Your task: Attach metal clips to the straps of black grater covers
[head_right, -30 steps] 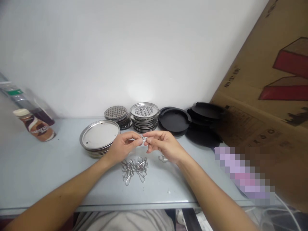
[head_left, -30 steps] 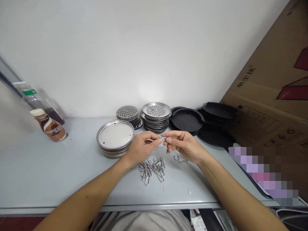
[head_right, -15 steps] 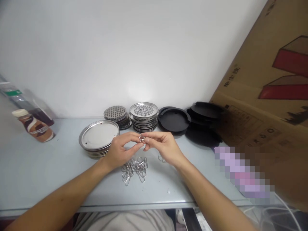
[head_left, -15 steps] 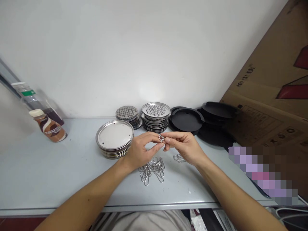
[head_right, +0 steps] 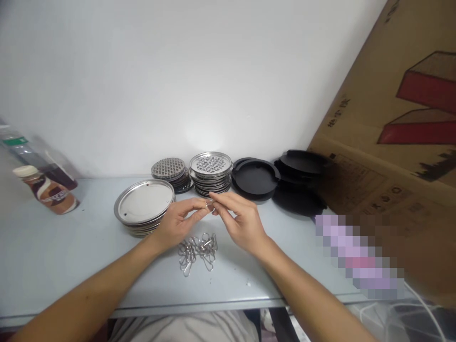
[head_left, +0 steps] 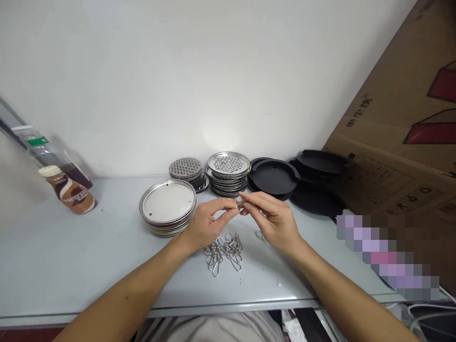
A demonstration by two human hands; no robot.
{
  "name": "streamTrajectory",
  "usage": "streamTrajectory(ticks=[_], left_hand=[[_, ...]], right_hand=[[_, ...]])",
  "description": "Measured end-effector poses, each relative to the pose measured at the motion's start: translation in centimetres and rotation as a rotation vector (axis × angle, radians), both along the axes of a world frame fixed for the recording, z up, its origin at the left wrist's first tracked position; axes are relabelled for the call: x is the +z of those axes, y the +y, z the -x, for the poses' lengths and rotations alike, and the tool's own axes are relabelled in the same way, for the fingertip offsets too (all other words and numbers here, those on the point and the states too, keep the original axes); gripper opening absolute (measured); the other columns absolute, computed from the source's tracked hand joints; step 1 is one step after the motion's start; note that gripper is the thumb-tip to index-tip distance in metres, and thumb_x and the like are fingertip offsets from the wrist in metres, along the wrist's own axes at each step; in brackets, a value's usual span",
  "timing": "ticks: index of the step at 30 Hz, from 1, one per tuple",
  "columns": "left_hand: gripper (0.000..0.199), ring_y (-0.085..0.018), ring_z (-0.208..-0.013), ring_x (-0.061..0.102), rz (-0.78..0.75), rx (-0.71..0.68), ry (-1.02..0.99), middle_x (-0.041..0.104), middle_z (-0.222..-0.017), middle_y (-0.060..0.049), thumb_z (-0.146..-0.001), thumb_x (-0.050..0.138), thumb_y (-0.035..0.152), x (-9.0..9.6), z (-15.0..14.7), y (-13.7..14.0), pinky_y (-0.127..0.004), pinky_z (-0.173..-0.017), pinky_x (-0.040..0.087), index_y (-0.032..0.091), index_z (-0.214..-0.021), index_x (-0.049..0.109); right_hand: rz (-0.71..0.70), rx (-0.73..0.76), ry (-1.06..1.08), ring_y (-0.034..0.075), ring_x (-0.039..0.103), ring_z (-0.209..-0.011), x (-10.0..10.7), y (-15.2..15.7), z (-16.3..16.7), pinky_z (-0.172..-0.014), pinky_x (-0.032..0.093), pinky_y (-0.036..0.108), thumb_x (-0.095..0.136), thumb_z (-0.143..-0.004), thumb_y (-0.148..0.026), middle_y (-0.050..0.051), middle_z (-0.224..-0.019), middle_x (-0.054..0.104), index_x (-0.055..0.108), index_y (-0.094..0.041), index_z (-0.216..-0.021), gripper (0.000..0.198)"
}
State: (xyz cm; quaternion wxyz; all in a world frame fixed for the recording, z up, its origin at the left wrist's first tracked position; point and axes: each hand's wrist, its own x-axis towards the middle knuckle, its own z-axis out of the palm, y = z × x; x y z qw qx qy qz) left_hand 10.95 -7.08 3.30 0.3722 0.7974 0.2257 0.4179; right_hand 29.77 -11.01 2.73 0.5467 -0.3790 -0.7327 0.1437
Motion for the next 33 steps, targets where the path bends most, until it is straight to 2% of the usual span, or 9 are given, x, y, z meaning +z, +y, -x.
streamTrajectory(ticks=[5,8,13,16,21,26,29,31,33], left_hand=[[0.019,-0.018,-0.087,0.065,0.123,0.015,-0.008,0.072,-0.089,-0.005,-0.093,0.058,0.031,-0.1,-0.1,-0.1,-0.028,-0.082,0.05,0.018,-0.088,0.07],[0.02,-0.017,-0.082,0.065,0.221,-0.007,-0.035,0.07,-0.084,-0.004,-0.093,0.058,0.034,-0.2,-0.1,-0.2,-0.027,-0.08,0.05,0.017,-0.089,0.069],[0.021,-0.016,-0.084,0.065,0.326,-0.079,-0.107,0.071,-0.091,-0.005,-0.095,0.055,0.031,-0.2,0.0,-0.2,-0.028,-0.081,0.051,0.016,-0.092,0.068],[0.021,-0.015,-0.083,0.065,0.315,-0.071,-0.086,0.07,-0.091,-0.005,-0.096,0.053,0.03,-0.2,0.0,-0.1,-0.027,-0.081,0.05,0.016,-0.093,0.068],[0.021,-0.016,-0.082,0.064,0.17,-0.008,0.021,0.069,-0.083,-0.003,-0.096,0.054,0.03,-0.1,0.1,0.0,-0.025,-0.078,0.048,0.017,-0.087,0.068],[0.021,-0.015,-0.078,0.063,0.0,0.056,0.11,0.07,-0.081,-0.002,-0.095,0.055,0.027,-0.2,0.2,-0.1,-0.024,-0.077,0.047,0.017,-0.083,0.068],[0.018,-0.014,-0.077,0.064,-0.055,0.079,0.117,0.07,-0.08,0.0,-0.094,0.055,0.024,-0.4,0.2,-0.2,-0.024,-0.076,0.047,0.017,-0.083,0.068],[0.019,-0.014,-0.076,0.064,-0.051,0.085,0.124,0.07,-0.079,0.0,-0.095,0.055,0.024,-0.5,0.1,-0.3,-0.024,-0.075,0.047,0.017,-0.083,0.068],[0.019,-0.014,-0.076,0.065,-0.042,0.098,0.128,0.07,-0.079,0.0,-0.095,0.054,0.024,-0.7,-0.1,-0.3,-0.024,-0.074,0.048,0.017,-0.084,0.068]], right_hand=[[-0.224,-0.091,-0.135,0.019,0.069,-0.085,-0.2,0.2,-0.1,-0.076,0.058,0.034,0.056,-0.092,-0.011,0.006,-0.097,0.073,0.064,-0.03,-0.127,0.04],[-0.256,-0.089,-0.186,0.019,0.068,-0.087,-0.2,0.2,-0.3,-0.076,0.058,0.033,0.053,-0.093,-0.009,0.008,-0.1,0.071,0.061,-0.029,-0.131,0.044],[-0.314,-0.121,-0.295,0.019,0.067,-0.086,-0.6,0.4,-0.4,-0.075,0.057,0.032,0.049,-0.094,-0.008,0.01,-0.102,0.068,0.053,-0.025,-0.138,0.047],[-0.375,-0.182,-0.389,0.018,0.066,-0.082,-0.7,0.4,-0.3,-0.071,0.056,0.031,0.048,-0.094,-0.007,0.011,-0.099,0.068,0.048,-0.023,-0.142,0.05],[-0.457,-0.236,-0.469,0.019,0.065,-0.078,-0.7,0.2,0.1,-0.068,0.055,0.03,0.047,-0.092,-0.003,0.011,-0.093,0.069,0.041,-0.021,-0.146,0.057],[-0.431,-0.237,-0.437,0.019,0.066,-0.083,-1.6,0.3,0.7,-0.072,0.057,0.032,0.046,-0.093,-0.002,0.012,-0.097,0.07,0.043,-0.021,-0.144,0.055],[-0.391,-0.226,-0.389,0.02,0.067,-0.085,-1.9,0.5,0.9,-0.074,0.057,0.034,0.047,-0.094,-0.006,0.011,-0.098,0.071,0.052,-0.021,-0.137,0.046],[-0.295,-0.17,-0.312,0.02,0.068,-0.085,-1.5,0.5,0.8,-0.075,0.057,0.034,0.048,-0.095,-0.01,0.011,-0.098,0.072,0.061,-0.019,-0.128,0.037],[-0.072,-0.077,-0.199,0.02,0.068,-0.087,-0.9,0.6,0.5,-0.078,0.057,0.034,0.05,-0.096,-0.017,0.01,-0.098,0.074,0.068,-0.019,-0.12,0.029]])
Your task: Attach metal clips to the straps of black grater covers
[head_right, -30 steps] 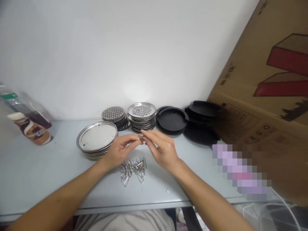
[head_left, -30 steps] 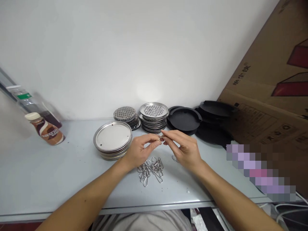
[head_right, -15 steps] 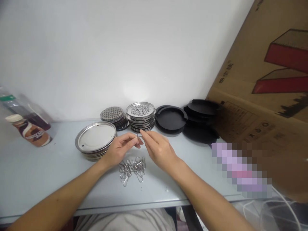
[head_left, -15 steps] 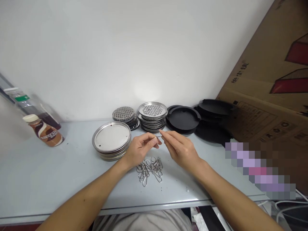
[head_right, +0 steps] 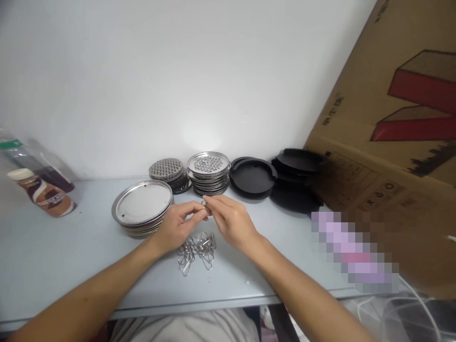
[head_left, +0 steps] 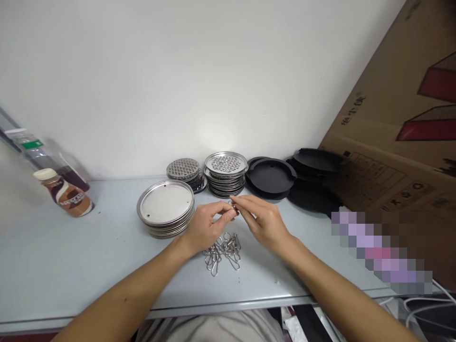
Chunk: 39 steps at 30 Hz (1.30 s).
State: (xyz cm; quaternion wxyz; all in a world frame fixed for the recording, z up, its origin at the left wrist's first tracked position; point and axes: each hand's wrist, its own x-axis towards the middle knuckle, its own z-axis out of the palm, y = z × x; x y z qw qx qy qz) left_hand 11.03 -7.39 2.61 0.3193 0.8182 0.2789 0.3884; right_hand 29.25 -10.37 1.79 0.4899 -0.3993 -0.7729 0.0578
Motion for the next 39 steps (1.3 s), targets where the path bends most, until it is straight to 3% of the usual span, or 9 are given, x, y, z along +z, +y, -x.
streamTrajectory(ticks=[3,5,14,21,23,26,30,35,39], left_hand=[[0.016,-0.015,-0.082,0.066,-0.083,0.026,-0.018,0.073,-0.086,-0.003,-0.095,0.054,0.022,-0.5,-0.2,0.1,-0.025,-0.079,0.049,0.017,-0.088,0.068],[0.013,-0.016,-0.089,0.067,-0.196,0.02,-0.017,0.074,-0.093,-0.005,-0.094,0.056,0.019,-0.9,-0.1,0.4,-0.027,-0.083,0.049,0.017,-0.093,0.069],[0.014,-0.017,-0.092,0.065,-0.352,-0.069,0.069,0.073,-0.097,-0.007,-0.095,0.055,0.016,-1.1,0.5,1.4,-0.031,-0.086,0.05,0.016,-0.101,0.067],[0.017,-0.02,-0.096,0.064,-0.332,-0.194,0.176,0.072,-0.099,-0.009,-0.096,0.051,0.016,-1.4,-0.9,-0.3,-0.032,-0.09,0.049,0.015,-0.099,0.067],[0.016,-0.02,-0.094,0.064,-0.309,-0.181,0.206,0.072,-0.097,-0.008,-0.096,0.052,0.019,-1.6,-1.5,-0.5,-0.032,-0.088,0.049,0.015,-0.098,0.067],[0.012,-0.021,-0.091,0.065,-0.233,-0.116,0.303,0.072,-0.095,-0.006,-0.093,0.059,0.024,-2.2,-2.5,-0.3,-0.033,-0.086,0.05,0.017,-0.099,0.067],[0.018,-0.021,-0.098,0.065,-0.112,-0.17,0.382,0.072,-0.103,-0.006,-0.09,0.062,0.023,-2.8,-3.5,-0.1,-0.032,-0.09,0.049,0.019,-0.107,0.066],[0.031,-0.018,-0.114,0.058,-0.053,-0.255,0.366,0.068,-0.12,-0.004,-0.094,0.052,0.014,-1.9,-2.0,0.0,-0.031,-0.103,0.041,0.023,-0.121,0.063],[0.04,-0.023,-0.113,0.057,0.061,-0.244,0.517,0.064,-0.116,-0.005,-0.081,0.073,0.038,-0.6,0.7,0.6,-0.032,-0.096,0.044,0.026,-0.118,0.066]], right_hand=[[0.433,0.075,0.21,0.02,0.069,-0.083,1.0,0.2,-0.5,-0.075,0.057,0.034,0.057,-0.094,-0.031,0.009,-0.098,0.074,0.073,-0.019,-0.11,0.026],[0.595,0.098,0.307,0.018,0.067,-0.076,1.4,0.4,-0.8,-0.066,0.056,0.031,0.064,-0.088,-0.036,0.008,-0.096,0.074,0.076,-0.018,-0.1,0.025],[0.86,0.163,0.532,0.005,0.03,-0.046,1.1,1.0,-1.7,-0.043,0.021,0.023,0.079,-0.072,-0.039,-0.003,-0.055,0.055,0.079,-0.017,-0.083,0.025],[0.948,0.188,0.8,0.005,0.029,-0.046,1.4,0.6,0.4,-0.043,0.019,0.024,0.082,-0.066,-0.044,-0.003,-0.057,0.051,0.079,-0.016,-0.078,0.031],[0.877,0.126,0.658,0.007,0.032,-0.048,2.0,0.7,-1.0,-0.045,0.024,0.024,0.077,-0.071,-0.046,-0.002,-0.058,0.054,0.079,-0.017,-0.083,0.032],[0.625,0.005,0.168,0.014,0.052,-0.065,2.8,1.2,-4.8,-0.06,0.041,0.027,0.071,-0.077,-0.039,0.005,-0.08,0.066,0.08,-0.02,-0.083,0.022],[0.774,0.012,-0.361,0.018,0.059,-0.068,2.2,2.0,-8.5,-0.063,0.042,0.027,0.064,-0.075,-0.025,0.004,-0.071,0.07,0.079,-0.019,-0.071,0.017],[0.919,0.018,-0.507,0.013,0.048,-0.054,1.2,2.5,-8.6,-0.05,0.032,0.025,0.063,-0.072,-0.028,-0.001,-0.055,0.06,0.075,-0.017,-0.067,0.017],[0.859,-0.069,-0.493,0.009,0.027,-0.048,1.2,2.5,-8.2,-0.047,0.021,0.027,0.059,-0.077,-0.035,-0.004,-0.045,0.035,0.057,-0.016,-0.048,0.035]])
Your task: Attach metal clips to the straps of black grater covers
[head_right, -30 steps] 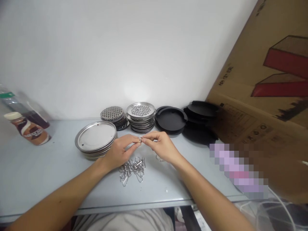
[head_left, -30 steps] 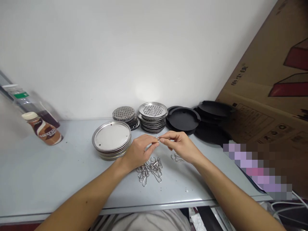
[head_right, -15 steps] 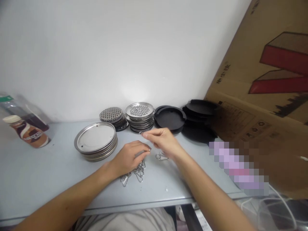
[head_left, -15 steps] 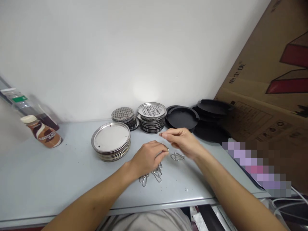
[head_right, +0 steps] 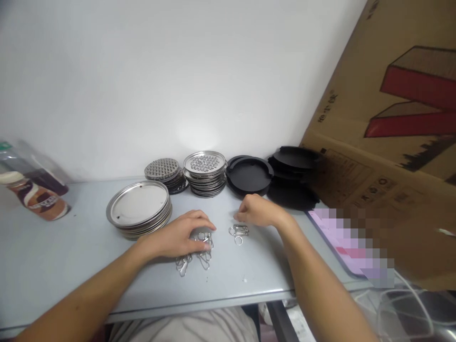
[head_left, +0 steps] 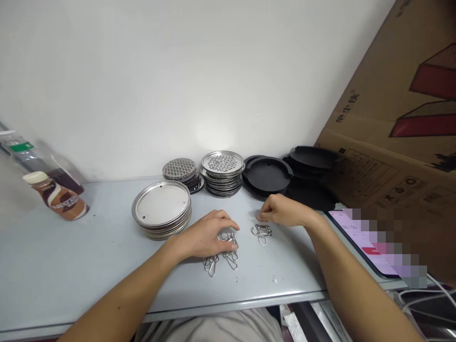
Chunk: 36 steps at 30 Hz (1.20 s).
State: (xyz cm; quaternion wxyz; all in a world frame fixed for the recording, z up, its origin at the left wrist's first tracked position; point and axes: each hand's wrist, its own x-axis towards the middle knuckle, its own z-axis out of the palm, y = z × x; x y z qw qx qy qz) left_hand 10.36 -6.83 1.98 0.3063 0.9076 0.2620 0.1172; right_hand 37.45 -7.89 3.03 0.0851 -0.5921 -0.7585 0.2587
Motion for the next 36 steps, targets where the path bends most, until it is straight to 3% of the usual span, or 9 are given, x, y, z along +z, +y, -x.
streamTrajectory(ticks=[2,8,12,15,18,21,25,31,36], left_hand=[[0.049,-0.024,-0.103,0.06,0.031,0.019,0.073,0.063,-0.111,-0.006,-0.074,0.077,0.043,0.1,0.7,0.3,-0.03,-0.085,0.047,0.025,-0.119,0.067],[0.019,-0.017,-0.069,0.063,0.09,0.052,0.019,0.072,-0.08,-0.002,-0.079,0.068,0.026,-0.5,0.7,0.7,-0.024,-0.06,0.043,0.021,-0.096,0.075],[0.016,-0.017,-0.065,0.065,0.223,0.175,-0.107,0.074,-0.075,-0.002,-0.082,0.064,0.029,0.0,0.5,0.7,-0.023,-0.057,0.044,0.019,-0.086,0.075],[0.018,-0.017,-0.065,0.066,0.326,0.328,-0.249,0.073,-0.073,-0.003,-0.082,0.066,0.033,0.6,0.2,0.8,-0.024,-0.058,0.045,0.017,-0.083,0.073],[0.021,-0.015,-0.062,0.064,0.475,0.389,-0.41,0.071,-0.069,-0.003,-0.08,0.07,0.036,0.8,-0.1,1.0,-0.024,-0.059,0.046,0.015,-0.082,0.07],[0.024,-0.014,-0.065,0.064,0.581,0.415,-0.543,0.07,-0.07,-0.002,-0.078,0.075,0.036,0.5,-0.3,1.1,-0.025,-0.064,0.048,0.014,-0.086,0.071],[0.026,-0.015,-0.074,0.068,0.713,0.423,-0.62,0.073,-0.077,-0.004,-0.075,0.078,0.034,0.4,-0.3,1.1,-0.028,-0.076,0.05,0.014,-0.091,0.072],[0.028,-0.017,-0.079,0.071,0.807,0.369,-0.637,0.074,-0.087,-0.006,-0.075,0.079,0.036,0.7,-0.4,0.8,-0.03,-0.076,0.051,0.014,-0.089,0.067],[0.025,-0.019,-0.082,0.071,0.845,0.223,-0.648,0.072,-0.085,-0.006,-0.08,0.075,0.035,1.0,-0.6,0.3,-0.033,-0.08,0.053,0.014,-0.088,0.064]], right_hand=[[-0.071,-0.014,0.048,0.009,0.027,-0.05,0.0,0.0,0.5,-0.048,0.022,0.027,0.058,-0.08,-0.037,-0.004,-0.047,0.035,0.055,-0.016,-0.049,0.038],[-0.174,0.036,0.312,0.012,0.043,-0.056,-0.4,-0.4,3.8,-0.051,0.031,0.025,0.059,-0.084,-0.039,0.0,-0.059,0.056,0.07,-0.016,-0.069,0.03],[-0.052,0.086,0.472,0.01,0.047,-0.05,-0.5,-1.0,6.0,-0.048,0.035,0.023,0.056,-0.089,-0.043,0.0,-0.057,0.057,0.072,-0.016,-0.076,0.035],[0.092,0.109,0.662,0.012,0.058,-0.054,-0.6,-1.2,6.8,-0.051,0.044,0.023,0.053,-0.092,-0.049,0.003,-0.069,0.065,0.071,-0.015,-0.085,0.039],[0.2,0.129,0.833,0.013,0.063,-0.059,-0.9,-1.2,7.2,-0.059,0.053,0.027,0.065,-0.085,-0.046,0.005,-0.082,0.071,0.068,-0.015,-0.106,0.038],[0.188,0.014,0.933,0.013,0.063,-0.056,-1.1,-1.2,7.4,-0.058,0.055,0.03,0.076,-0.075,-0.04,0.003,-0.078,0.072,0.063,-0.014,-0.117,0.05],[0.143,-0.093,0.982,0.014,0.065,-0.059,-0.5,-1.4,7.3,-0.06,0.057,0.032,0.076,-0.074,-0.032,0.003,-0.078,0.071,0.065,-0.014,-0.113,0.044],[-0.134,-0.235,1.022,0.014,0.064,-0.062,0.1,-1.3,6.9,-0.06,0.055,0.029,0.077,-0.073,-0.032,0.001,-0.073,0.067,0.068,-0.015,-0.092,0.027],[0.004,-0.219,1.147,0.012,0.061,-0.055,-0.5,-0.9,6.9,-0.058,0.052,0.028,0.079,-0.074,-0.04,0.001,-0.066,0.068,0.069,-0.015,-0.082,0.028]])
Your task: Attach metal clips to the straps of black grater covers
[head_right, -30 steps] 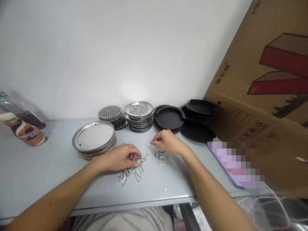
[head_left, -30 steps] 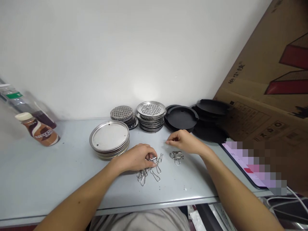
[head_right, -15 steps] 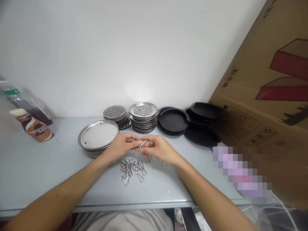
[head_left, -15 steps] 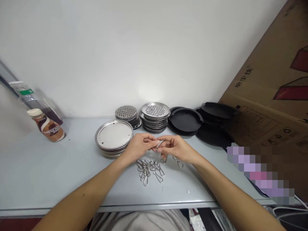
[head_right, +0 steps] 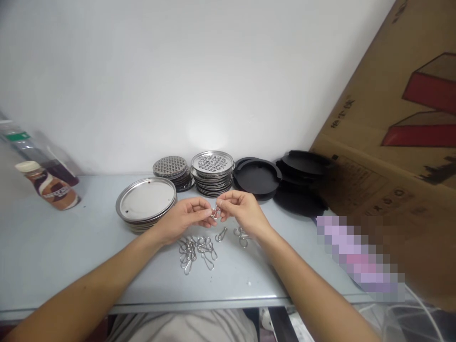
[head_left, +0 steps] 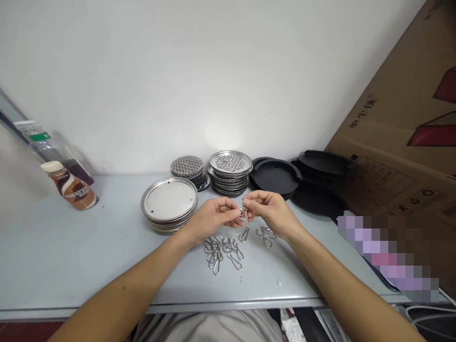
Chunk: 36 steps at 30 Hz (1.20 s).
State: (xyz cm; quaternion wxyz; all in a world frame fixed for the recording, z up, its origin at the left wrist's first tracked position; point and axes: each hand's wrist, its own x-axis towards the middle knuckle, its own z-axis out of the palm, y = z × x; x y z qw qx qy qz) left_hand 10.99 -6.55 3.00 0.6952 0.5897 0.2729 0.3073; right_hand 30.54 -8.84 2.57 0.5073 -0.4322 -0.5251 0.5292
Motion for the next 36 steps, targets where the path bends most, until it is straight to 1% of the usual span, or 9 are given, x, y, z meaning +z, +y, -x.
streamTrajectory(ticks=[4,10,12,14,18,22,26,29,36], left_hand=[[0.023,-0.015,-0.075,0.069,0.007,0.044,-0.026,0.071,-0.081,-0.004,-0.08,0.075,0.032,-0.1,-0.2,0.0,-0.031,-0.076,0.054,0.014,-0.087,0.064],[0.022,-0.013,-0.071,0.066,-0.161,0.235,0.042,0.07,-0.081,-0.003,-0.078,0.075,0.029,-0.7,-0.3,0.3,-0.027,-0.071,0.053,0.014,-0.092,0.066],[0.021,-0.015,-0.076,0.067,-0.245,0.278,0.076,0.072,-0.083,-0.005,-0.079,0.073,0.027,-0.8,-0.3,0.3,-0.029,-0.074,0.054,0.014,-0.095,0.068],[0.019,-0.017,-0.078,0.068,-0.303,0.297,0.098,0.073,-0.083,-0.005,-0.08,0.071,0.026,-0.7,-0.4,0.2,-0.029,-0.075,0.054,0.014,-0.096,0.069],[0.015,-0.016,-0.074,0.069,-0.281,0.309,0.102,0.073,-0.079,-0.003,-0.081,0.069,0.025,-0.4,-0.4,0.1,-0.028,-0.072,0.055,0.015,-0.092,0.072],[0.021,-0.015,-0.075,0.069,-0.177,0.244,0.052,0.073,-0.08,-0.003,-0.083,0.067,0.025,-0.5,-0.1,0.4,-0.028,-0.074,0.056,0.017,-0.102,0.071],[0.025,-0.016,-0.076,0.071,-0.165,0.147,0.02,0.073,-0.087,-0.004,-0.086,0.066,0.026,-0.6,0.1,0.5,-0.03,-0.074,0.057,0.017,-0.109,0.07],[0.025,-0.018,-0.079,0.072,-0.216,0.149,0.062,0.075,-0.089,-0.007,-0.086,0.066,0.025,-0.6,0.0,0.3,-0.032,-0.075,0.058,0.015,-0.107,0.07],[0.024,-0.019,-0.081,0.073,-0.24,0.171,0.096,0.076,-0.087,-0.009,-0.084,0.068,0.023,-0.7,-0.1,0.1,-0.034,-0.079,0.058,0.013,-0.105,0.069]], right_hand=[[0.087,0.12,0.03,0.012,0.062,-0.061,-0.1,0.0,0.3,-0.059,0.054,0.028,0.073,-0.08,-0.046,0.003,-0.069,0.067,0.071,-0.014,-0.078,0.032],[0.173,0.244,0.029,0.015,0.068,-0.065,0.4,-0.8,0.8,-0.064,0.059,0.032,0.077,-0.078,-0.038,0.003,-0.083,0.068,0.06,-0.018,-0.123,0.053],[0.17,0.284,0.0,0.015,0.069,-0.063,0.2,-0.9,0.9,-0.064,0.059,0.031,0.082,-0.073,-0.033,0.001,-0.081,0.068,0.057,-0.018,-0.128,0.063],[0.158,0.297,-0.017,0.014,0.068,-0.061,0.0,-0.8,1.0,-0.063,0.058,0.03,0.082,-0.073,-0.034,0.0,-0.074,0.067,0.061,-0.015,-0.125,0.059],[0.068,0.212,-0.099,0.013,0.065,-0.059,-0.3,-0.5,0.7,-0.062,0.057,0.029,0.072,-0.081,-0.043,0.003,-0.073,0.07,0.071,-0.013,-0.11,0.042],[-0.057,0.088,-0.202,0.014,0.064,-0.059,0.1,-0.5,0.3,-0.06,0.055,0.029,0.069,-0.083,-0.043,0.004,-0.074,0.072,0.076,-0.015,-0.097,0.031],[-0.155,-0.014,-0.319,0.015,0.065,-0.061,0.3,-0.9,0.0,-0.059,0.051,0.028,0.066,-0.086,-0.039,0.004,-0.077,0.073,0.075,-0.018,-0.102,0.028],[-0.257,-0.11,-0.451,0.017,0.066,-0.065,0.3,-1.1,0.1,-0.06,0.05,0.028,0.064,-0.087,-0.034,0.005,-0.079,0.074,0.075,-0.019,-0.103,0.025],[-0.307,-0.029,-0.567,0.016,0.066,-0.066,0.6,-1.2,0.0,-0.06,0.05,0.027,0.056,-0.092,-0.03,0.005,-0.077,0.073,0.076,-0.019,-0.104,0.026]])
